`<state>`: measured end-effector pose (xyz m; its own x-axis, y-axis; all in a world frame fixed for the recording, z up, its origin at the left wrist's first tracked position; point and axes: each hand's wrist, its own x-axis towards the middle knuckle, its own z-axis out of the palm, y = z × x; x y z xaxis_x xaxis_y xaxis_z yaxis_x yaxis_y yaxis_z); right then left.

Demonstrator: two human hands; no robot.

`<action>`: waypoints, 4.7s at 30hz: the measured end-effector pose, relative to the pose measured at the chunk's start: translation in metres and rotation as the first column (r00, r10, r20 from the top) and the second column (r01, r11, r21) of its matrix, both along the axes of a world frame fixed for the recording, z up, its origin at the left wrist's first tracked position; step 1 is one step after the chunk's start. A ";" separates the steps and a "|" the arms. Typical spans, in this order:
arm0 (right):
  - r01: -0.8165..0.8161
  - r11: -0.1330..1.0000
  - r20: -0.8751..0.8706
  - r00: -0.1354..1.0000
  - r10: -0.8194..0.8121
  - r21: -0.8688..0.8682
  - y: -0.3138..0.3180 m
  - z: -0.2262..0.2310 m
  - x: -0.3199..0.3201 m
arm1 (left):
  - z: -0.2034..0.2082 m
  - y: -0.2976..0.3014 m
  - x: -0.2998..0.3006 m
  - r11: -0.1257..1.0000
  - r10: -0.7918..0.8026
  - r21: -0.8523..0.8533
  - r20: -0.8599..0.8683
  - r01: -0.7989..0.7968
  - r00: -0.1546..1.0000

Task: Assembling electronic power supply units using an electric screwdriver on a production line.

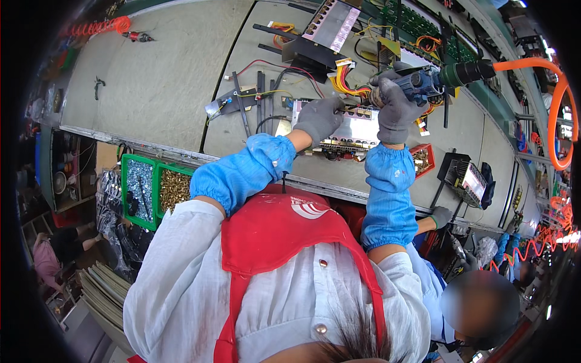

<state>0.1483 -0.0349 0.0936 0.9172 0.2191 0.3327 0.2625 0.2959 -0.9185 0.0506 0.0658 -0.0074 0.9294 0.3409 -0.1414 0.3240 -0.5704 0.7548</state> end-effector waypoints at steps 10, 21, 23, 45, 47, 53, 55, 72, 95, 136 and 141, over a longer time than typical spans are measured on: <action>-0.242 0.966 -0.040 0.969 0.246 0.087 -0.007 0.003 0.013 | 0.009 0.002 -0.001 0.998 -0.006 -0.057 -0.047 0.003 0.999; -0.631 0.775 -0.245 0.748 0.617 0.025 0.005 0.011 0.039 | 0.004 0.002 0.001 1.000 -0.008 -0.007 -0.030 0.008 1.000; -0.464 0.883 -0.189 0.875 0.446 -0.065 0.016 0.007 0.033 | 0.006 0.003 0.001 1.000 -0.014 -0.013 -0.036 0.013 0.999; -0.003 0.967 0.101 0.994 0.029 -0.255 0.017 -0.003 0.015 | 0.010 0.000 0.001 1.000 -0.014 -0.023 -0.054 0.013 0.998; 0.014 0.966 0.130 0.991 0.021 -0.259 0.018 -0.002 0.012 | 0.007 0.000 0.001 0.999 -0.028 0.027 -0.037 0.029 0.999; 0.011 0.978 0.040 0.999 -0.002 -0.208 0.016 0.005 0.003 | 0.012 -0.004 0.007 0.985 -0.079 0.151 -0.048 0.086 0.996; -0.003 0.986 0.023 1.000 0.007 -0.169 0.015 0.007 0.000 | 0.013 -0.005 0.011 0.982 -0.083 0.165 -0.049 0.090 0.995; 0.180 0.981 0.071 0.982 -0.175 -0.079 -0.031 0.007 0.017 | 0.021 0.009 0.010 0.570 0.040 -0.814 -0.109 -0.113 0.993; 0.177 0.976 0.089 0.982 -0.167 -0.125 -0.032 0.000 0.023 | 0.026 -0.004 0.017 0.411 0.098 -0.891 -0.166 -0.192 0.981; 0.122 0.980 0.092 0.990 -0.109 -0.156 -0.014 0.009 0.013 | 0.027 -0.028 0.043 0.952 -0.214 0.214 -0.054 0.221 0.975; 0.127 0.987 0.054 0.991 -0.122 -0.097 -0.022 0.020 0.009 | 0.026 -0.031 0.050 0.928 -0.264 0.255 -0.063 0.271 0.963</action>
